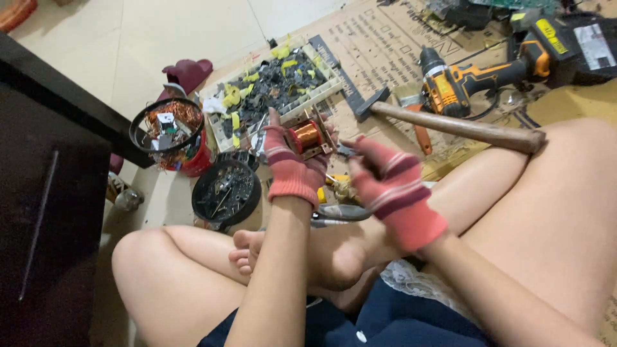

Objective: A person sitting on the floor uses pliers and a hammer to disassemble a small electronic transformer on a cardboard workspace.

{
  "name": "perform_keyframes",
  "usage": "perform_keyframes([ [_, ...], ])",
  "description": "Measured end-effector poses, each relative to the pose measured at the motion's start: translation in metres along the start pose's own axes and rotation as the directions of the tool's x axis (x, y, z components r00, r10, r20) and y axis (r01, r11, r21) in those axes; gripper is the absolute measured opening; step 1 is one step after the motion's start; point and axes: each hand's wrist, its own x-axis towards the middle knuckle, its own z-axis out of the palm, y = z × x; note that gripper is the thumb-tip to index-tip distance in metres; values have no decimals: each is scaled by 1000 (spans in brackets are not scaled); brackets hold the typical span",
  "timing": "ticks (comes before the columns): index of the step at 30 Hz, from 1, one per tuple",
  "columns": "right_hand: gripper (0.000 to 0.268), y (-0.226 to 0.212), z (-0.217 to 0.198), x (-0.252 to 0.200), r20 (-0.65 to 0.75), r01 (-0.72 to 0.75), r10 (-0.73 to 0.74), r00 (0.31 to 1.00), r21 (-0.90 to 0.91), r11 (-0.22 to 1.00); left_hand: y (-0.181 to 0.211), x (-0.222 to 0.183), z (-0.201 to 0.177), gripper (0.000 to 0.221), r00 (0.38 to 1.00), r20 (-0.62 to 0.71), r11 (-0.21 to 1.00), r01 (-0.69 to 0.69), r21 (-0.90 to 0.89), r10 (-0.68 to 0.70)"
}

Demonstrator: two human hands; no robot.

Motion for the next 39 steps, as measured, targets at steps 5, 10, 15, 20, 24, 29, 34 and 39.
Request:
perform_keyframes([
  [5, 45, -44, -8, -33, 201, 152, -112, 973, -198, 968, -2, -54, 47, 59, 974, -144, 975, -150, 166, 175],
  [10, 56, -22, -5, -10, 226, 130, -102, 969, -111, 985, 3, -74, 61, 68, 943, -277, 920, -64, 388, 182],
  [15, 70, -5, -4, 4, 254, 114, -108, 961, -12, 993, -6, -76, 54, 60, 943, -279, 960, -107, 259, 180],
  [20, 65, -7, -3, 2, 240, 169, -169, 956, 22, 985, -2, -105, 87, 87, 914, -363, 830, 54, 555, 183],
  [24, 68, 5, -1, 0, 226, 144, -141, 964, 2, 990, -16, -55, 47, 71, 922, -361, 951, -22, 308, 138],
  [29, 60, 10, -5, 2, 207, 203, -202, 957, 18, 979, -17, -62, 51, 75, 924, -374, 950, 36, 311, 87],
  [34, 57, 14, 1, 3, 214, 203, -211, 954, 57, 978, -14, -64, 51, 78, 922, -381, 942, 58, 330, 76],
  [39, 56, 15, -2, 4, 225, 251, -262, 939, 73, 965, -9, -65, 54, 82, 923, -377, 932, 73, 356, 72],
])
